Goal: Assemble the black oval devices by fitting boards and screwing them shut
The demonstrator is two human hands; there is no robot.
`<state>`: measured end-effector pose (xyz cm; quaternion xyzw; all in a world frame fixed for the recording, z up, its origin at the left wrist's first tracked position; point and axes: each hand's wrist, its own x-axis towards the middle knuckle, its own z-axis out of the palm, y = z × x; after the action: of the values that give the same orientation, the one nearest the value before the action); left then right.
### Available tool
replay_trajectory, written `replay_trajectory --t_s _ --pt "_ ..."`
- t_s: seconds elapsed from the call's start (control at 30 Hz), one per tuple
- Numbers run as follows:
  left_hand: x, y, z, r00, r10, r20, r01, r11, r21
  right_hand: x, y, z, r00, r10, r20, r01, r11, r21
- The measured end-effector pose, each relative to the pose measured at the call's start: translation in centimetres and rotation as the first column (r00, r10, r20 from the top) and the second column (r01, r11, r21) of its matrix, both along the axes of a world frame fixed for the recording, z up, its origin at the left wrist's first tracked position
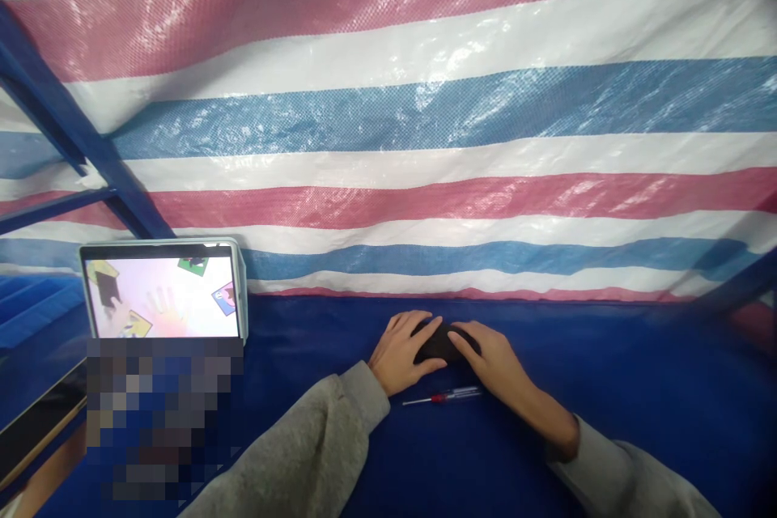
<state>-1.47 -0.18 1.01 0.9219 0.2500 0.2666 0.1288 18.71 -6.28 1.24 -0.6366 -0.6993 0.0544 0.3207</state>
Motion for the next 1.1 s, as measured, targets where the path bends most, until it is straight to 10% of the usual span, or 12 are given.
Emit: replay_trajectory --t_s 0.13,0.23,0.33,0.5,0.8,1.1 --pt "0.1 0.2 -0.2 1.0 0.003 -0.023 -0.004 1.0 -0.028 0.1 -0.8 2.6 0.953 0.042 0.301 -0.076 0.992 0.102" --pt "0.1 0.3 -0.3 0.999 0.044 0.009 -0.044 0.997 -0.063 -0.5 -1.9 4.1 0.853 0.376 0.361 -0.344 0.926 -0.152" --pt "0.0 0.4 -0.3 0.997 0.058 0.04 -0.055 0.995 -0.087 -1.3 -2.9 4.1 0.792 0.45 0.412 -0.327 0.884 -0.335" --pt "0.0 0.5 -0.5 0.996 0.056 0.073 -0.048 0.993 -0.107 -1.2 -3.3 5.1 0.812 0.453 0.368 -0.304 0.867 -0.396" --pt "0.8 0.1 -0.6 0.994 0.044 0.104 -0.041 0.999 -0.027 0.7 -0.2 15.2 0.973 0.229 -0.013 -0.228 0.957 -0.18" --pt "0.7 0.3 -0.9 0.998 -0.013 0.056 0.01 0.998 0.055 0.1 1.7 13.3 0.981 0.115 0.159 -0.096 0.988 -0.12"
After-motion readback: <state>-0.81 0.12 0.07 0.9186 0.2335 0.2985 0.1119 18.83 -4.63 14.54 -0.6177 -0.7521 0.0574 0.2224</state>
